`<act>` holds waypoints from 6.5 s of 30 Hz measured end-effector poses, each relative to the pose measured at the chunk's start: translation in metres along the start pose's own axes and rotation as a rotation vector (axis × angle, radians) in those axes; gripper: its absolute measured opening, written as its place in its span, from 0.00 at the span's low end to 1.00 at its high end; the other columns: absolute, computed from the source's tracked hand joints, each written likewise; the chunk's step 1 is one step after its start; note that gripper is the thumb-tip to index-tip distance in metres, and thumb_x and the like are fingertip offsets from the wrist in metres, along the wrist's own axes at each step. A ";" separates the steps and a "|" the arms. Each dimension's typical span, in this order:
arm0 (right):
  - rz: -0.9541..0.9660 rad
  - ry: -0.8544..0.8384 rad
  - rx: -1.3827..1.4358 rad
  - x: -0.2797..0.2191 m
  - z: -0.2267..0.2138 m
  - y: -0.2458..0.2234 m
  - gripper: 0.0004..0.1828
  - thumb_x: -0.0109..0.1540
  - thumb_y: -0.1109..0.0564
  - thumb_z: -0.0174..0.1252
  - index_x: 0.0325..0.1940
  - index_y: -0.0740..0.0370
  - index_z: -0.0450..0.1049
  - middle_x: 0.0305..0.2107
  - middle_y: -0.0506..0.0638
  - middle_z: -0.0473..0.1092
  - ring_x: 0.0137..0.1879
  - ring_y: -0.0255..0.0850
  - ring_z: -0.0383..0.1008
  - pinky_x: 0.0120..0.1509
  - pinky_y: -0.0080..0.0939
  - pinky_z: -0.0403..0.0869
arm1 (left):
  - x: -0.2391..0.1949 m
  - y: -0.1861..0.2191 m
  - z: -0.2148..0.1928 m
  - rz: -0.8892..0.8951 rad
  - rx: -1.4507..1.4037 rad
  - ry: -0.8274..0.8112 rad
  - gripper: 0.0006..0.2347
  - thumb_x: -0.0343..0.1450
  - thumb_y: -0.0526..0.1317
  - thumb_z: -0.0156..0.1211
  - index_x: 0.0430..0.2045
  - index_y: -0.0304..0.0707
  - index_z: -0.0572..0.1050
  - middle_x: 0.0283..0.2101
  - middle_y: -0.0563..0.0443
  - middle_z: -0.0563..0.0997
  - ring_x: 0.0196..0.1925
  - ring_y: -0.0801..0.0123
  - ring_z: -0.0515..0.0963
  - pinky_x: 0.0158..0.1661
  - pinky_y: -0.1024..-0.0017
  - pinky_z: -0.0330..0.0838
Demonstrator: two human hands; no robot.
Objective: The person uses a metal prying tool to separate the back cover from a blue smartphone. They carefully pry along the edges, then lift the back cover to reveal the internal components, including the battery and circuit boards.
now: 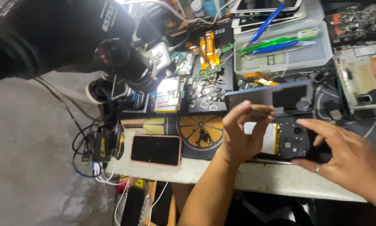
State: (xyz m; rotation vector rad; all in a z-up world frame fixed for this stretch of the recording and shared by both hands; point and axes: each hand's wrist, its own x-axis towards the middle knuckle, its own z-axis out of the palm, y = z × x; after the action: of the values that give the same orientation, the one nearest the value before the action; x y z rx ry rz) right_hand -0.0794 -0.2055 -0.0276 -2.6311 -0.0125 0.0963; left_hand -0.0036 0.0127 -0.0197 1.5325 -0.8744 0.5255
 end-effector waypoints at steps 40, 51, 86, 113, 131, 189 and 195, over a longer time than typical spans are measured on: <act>-0.494 -0.187 0.509 -0.087 0.069 0.050 0.14 0.60 0.61 0.60 0.49 0.54 0.81 0.57 0.48 0.72 0.61 0.33 0.77 0.61 0.37 0.77 | -0.007 -0.012 0.006 -0.004 0.035 -0.114 0.26 0.74 0.25 0.65 0.64 0.34 0.58 0.43 0.42 0.80 0.42 0.65 0.86 0.43 0.74 0.85; -0.402 0.426 0.182 -0.023 0.016 -0.007 0.38 0.46 0.46 0.72 0.57 0.61 0.72 0.57 0.55 0.71 0.62 0.52 0.71 0.66 0.48 0.69 | 0.001 -0.004 -0.002 0.064 0.117 -0.087 0.23 0.75 0.26 0.64 0.62 0.34 0.60 0.41 0.44 0.81 0.39 0.64 0.86 0.41 0.74 0.83; -0.475 0.241 -0.034 -0.009 0.016 -0.002 0.57 0.38 0.31 0.70 0.69 0.50 0.65 0.72 0.54 0.58 0.68 0.52 0.65 0.68 0.58 0.65 | 0.005 0.011 -0.024 0.009 -0.036 0.052 0.24 0.77 0.24 0.59 0.65 0.34 0.56 0.41 0.37 0.79 0.40 0.62 0.85 0.41 0.71 0.82; -0.446 0.303 -0.139 -0.006 -0.010 -0.032 0.24 0.52 0.63 0.65 0.53 0.55 0.80 0.41 0.44 0.75 0.48 0.40 0.77 0.51 0.40 0.75 | -0.059 0.027 -0.044 -0.507 -0.118 0.459 0.28 0.76 0.28 0.58 0.69 0.38 0.51 0.39 0.42 0.81 0.41 0.71 0.80 0.46 0.76 0.73; -0.567 0.294 -0.381 0.010 -0.008 -0.047 0.26 0.45 0.62 0.66 0.48 0.50 0.82 0.32 0.41 0.75 0.43 0.38 0.76 0.45 0.41 0.71 | -0.041 0.022 -0.042 -0.474 -0.160 0.416 0.27 0.77 0.25 0.56 0.68 0.38 0.50 0.46 0.41 0.80 0.51 0.64 0.82 0.61 0.66 0.74; -0.269 -0.070 -0.155 -0.004 0.004 -0.009 0.34 0.49 0.41 0.68 0.59 0.49 0.75 0.54 0.40 0.69 0.59 0.41 0.71 0.56 0.44 0.77 | -0.023 0.049 0.004 -0.009 0.246 -0.167 0.23 0.78 0.23 0.58 0.64 0.41 0.57 0.47 0.40 0.78 0.47 0.50 0.82 0.46 0.64 0.79; -0.217 -0.042 -0.115 -0.002 0.000 -0.014 0.28 0.51 0.43 0.66 0.55 0.48 0.77 0.50 0.40 0.71 0.57 0.41 0.73 0.53 0.44 0.77 | -0.013 0.049 0.002 -0.113 0.292 -0.246 0.23 0.75 0.26 0.63 0.64 0.40 0.63 0.42 0.43 0.79 0.43 0.52 0.81 0.43 0.64 0.77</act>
State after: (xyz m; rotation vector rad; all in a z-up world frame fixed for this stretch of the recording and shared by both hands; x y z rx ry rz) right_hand -0.0808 -0.1935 -0.0213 -2.7228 -0.3261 0.0787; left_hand -0.0498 0.0142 0.0010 1.9323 -0.9202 0.3995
